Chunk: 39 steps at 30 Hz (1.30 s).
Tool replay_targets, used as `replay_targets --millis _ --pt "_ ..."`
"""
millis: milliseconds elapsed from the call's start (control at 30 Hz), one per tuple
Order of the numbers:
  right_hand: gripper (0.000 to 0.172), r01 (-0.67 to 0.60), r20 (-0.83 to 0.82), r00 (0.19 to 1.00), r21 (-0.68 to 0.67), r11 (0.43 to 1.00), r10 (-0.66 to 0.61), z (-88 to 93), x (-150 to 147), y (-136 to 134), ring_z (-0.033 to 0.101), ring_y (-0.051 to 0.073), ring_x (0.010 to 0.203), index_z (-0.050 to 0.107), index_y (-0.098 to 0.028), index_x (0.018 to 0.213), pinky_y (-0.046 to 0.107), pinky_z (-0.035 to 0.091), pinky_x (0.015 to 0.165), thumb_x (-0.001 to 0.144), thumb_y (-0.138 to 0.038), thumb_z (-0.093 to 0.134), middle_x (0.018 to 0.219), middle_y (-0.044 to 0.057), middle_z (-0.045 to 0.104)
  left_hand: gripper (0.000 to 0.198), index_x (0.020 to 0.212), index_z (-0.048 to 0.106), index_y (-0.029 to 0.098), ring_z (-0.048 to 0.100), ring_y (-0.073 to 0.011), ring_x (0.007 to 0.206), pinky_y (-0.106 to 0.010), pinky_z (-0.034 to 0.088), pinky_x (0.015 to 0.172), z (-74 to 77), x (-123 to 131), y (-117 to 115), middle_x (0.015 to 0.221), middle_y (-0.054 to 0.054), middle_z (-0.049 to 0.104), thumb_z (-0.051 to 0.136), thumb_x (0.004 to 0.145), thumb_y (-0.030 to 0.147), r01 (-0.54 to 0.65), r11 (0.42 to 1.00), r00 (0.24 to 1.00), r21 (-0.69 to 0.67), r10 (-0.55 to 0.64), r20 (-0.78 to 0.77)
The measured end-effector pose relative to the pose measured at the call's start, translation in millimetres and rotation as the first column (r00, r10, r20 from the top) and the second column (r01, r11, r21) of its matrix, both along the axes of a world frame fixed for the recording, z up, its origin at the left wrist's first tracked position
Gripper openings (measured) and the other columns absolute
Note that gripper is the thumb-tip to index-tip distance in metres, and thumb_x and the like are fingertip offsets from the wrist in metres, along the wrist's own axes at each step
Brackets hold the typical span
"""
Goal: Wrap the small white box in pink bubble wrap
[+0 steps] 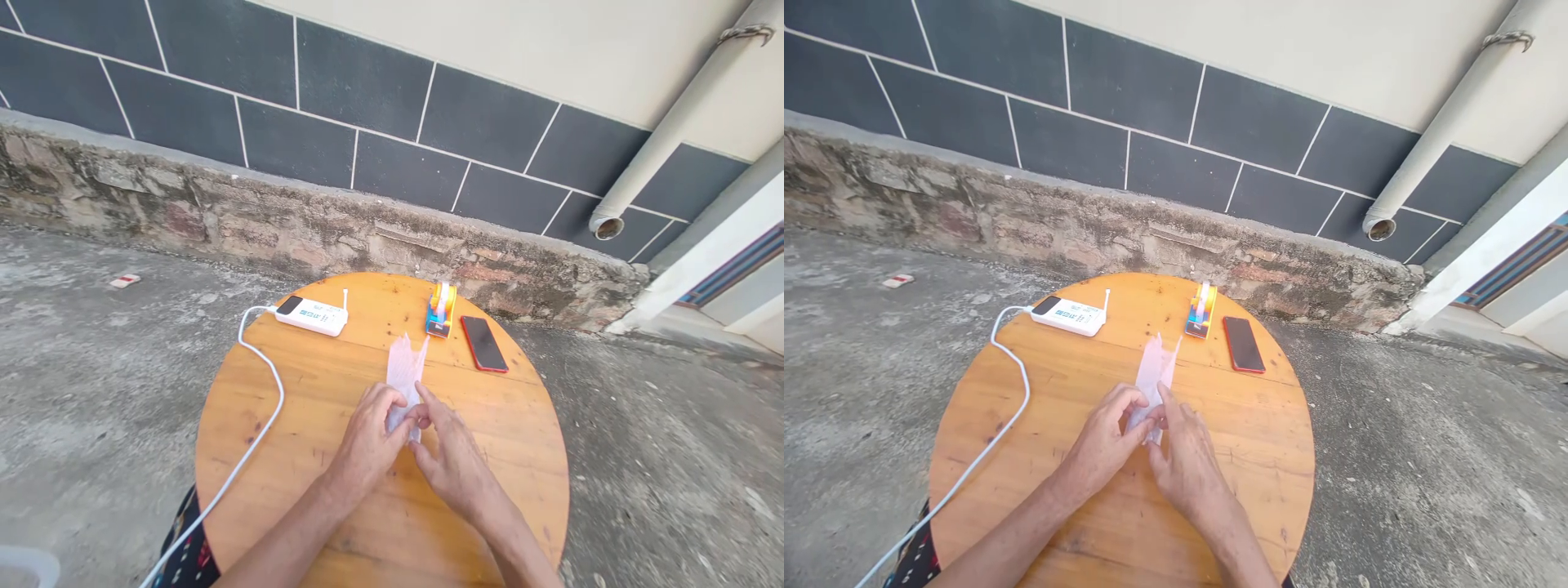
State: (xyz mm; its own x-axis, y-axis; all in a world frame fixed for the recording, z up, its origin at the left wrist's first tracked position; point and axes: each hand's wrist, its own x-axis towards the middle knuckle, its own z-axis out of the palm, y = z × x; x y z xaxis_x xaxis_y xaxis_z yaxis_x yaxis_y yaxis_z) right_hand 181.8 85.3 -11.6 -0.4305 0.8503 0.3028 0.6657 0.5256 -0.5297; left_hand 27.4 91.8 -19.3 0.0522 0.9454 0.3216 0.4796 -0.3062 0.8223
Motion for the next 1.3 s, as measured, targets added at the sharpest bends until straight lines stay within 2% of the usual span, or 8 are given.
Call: replay_targets --millis 167,333,467,567,767,967,1133,1300 --pt "0.065 -0.032 -0.091 0.996 -0.074 0.997 0.025 8.4 9.5 2.4 0.058 0.017 0.093 0.032 -0.026 0.139 0.035 0.047 0.089 0.078 -0.009 0.047 0.118 0.006 0.057 0.018 0.083 0.054 0.022 0.054 -0.0184 0.088 -0.03 0.045 0.076 -0.8 -1.7 -0.4 0.088 -0.001 0.057 0.051 0.073 0.007 0.039 0.999 0.999 0.01 -0.039 -0.02" --pt "0.034 0.078 -0.025 0.997 -0.053 0.996 -0.079 17.2 18.1 31.0 0.061 0.015 0.077 0.055 -0.022 0.119 0.027 0.048 0.071 0.088 -0.02 0.043 0.095 0.004 0.065 0.011 0.076 0.055 0.02 0.054 -0.0189 0.092 -0.031 0.046 0.081 -1.4 -2.3 0.6 0.092 -0.003 0.057 0.053 0.075 0.009 0.059 0.998 0.993 0.024 -0.056 -0.107" --pt "0.037 0.07 0.219 0.972 0.054 0.996 -0.08 21.1 13.1 56.9 0.062 0.017 0.075 0.055 -0.024 0.122 0.027 0.044 0.067 0.089 -0.017 0.04 0.088 0.003 0.069 0.014 0.073 0.057 0.019 0.054 -0.0194 0.101 -0.032 0.045 0.087 1.3 -3.6 3.6 0.103 -0.005 0.057 0.051 0.076 0.008 0.1 0.993 0.97 0.061 -0.084 -0.227" --pt "0.033 0.034 0.355 0.931 0.154 0.987 -0.087 21.9 6.5 66.2 0.062 0.018 0.07 0.061 -0.023 0.112 0.028 0.04 0.068 0.087 -0.012 0.042 0.081 0.003 0.071 0.013 0.07 0.057 0.019 0.054 -0.0198 0.105 -0.032 0.044 0.09 8.3 -6.0 6.9 0.112 -0.005 0.057 0.052 0.075 0.008 0.154 0.987 0.944 0.037 -0.136 -0.299" --pt "0.023 0.056 0.32 0.939 0.225 0.973 -0.128 13.9 7.0 67.2 0.061 0.017 0.069 0.065 -0.019 0.094 0.028 0.036 0.072 0.09 -0.013 0.044 0.081 0.004 0.07 0.011 0.072 0.056 0.019 0.054 -0.0195 0.097 -0.031 0.044 0.085 19.4 -9.3 11.6 0.098 -0.002 0.062 0.055 0.073 0.008 0.2 0.979 0.925 -0.043 -0.203 -0.321" --pt "0.024 0.025 0.281 0.954 0.271 0.962 -0.104 7.6 2.9 70.3 0.059 0.015 0.07 0.068 -0.021 0.091 0.028 0.031 0.072 0.089 -0.01 0.047 0.077 0.003 0.068 0.012 0.074 0.053 0.02 0.052 -0.0185 0.091 -0.03 0.044 0.079 9.9 -10.3 13.0 0.089 0.0 0.063 0.056 0.073 0.008 0.206 0.978 0.943 -0.032 -0.208 -0.259" --pt "0.028 -0.058 0.403 0.915 0.085 0.995 0.019 20.0 -7.9 83.9 0.058 0.012 0.071 0.07 -0.024 0.082 0.027 0.03 0.071 0.088 -0.008 0.049 0.077 0.0 0.064 0.013 0.077 0.053 0.02 0.053 -0.0176 0.095 -0.03 0.044 0.081 2.5 -10.8 10.1 0.102 -0.001 0.06 0.055 0.074 0.008 0.195 0.98 0.959 0.035 -0.183 -0.219" --pt "0.028 -0.061 0.471 0.877 -0.085 0.995 0.094 28.6 -15.6 96.3 0.058 0.012 0.067 0.07 -0.023 0.07 0.024 0.031 0.063 0.082 -0.006 0.051 0.077 0.001 0.063 0.012 0.076 0.052 0.02 0.055 -0.0193 0.098 -0.031 0.044 0.081 2.1 -10.9 11.8 0.115 -0.001 0.058 0.053 0.077 0.008 0.22 0.971 0.937 0.098 -0.182 -0.298"
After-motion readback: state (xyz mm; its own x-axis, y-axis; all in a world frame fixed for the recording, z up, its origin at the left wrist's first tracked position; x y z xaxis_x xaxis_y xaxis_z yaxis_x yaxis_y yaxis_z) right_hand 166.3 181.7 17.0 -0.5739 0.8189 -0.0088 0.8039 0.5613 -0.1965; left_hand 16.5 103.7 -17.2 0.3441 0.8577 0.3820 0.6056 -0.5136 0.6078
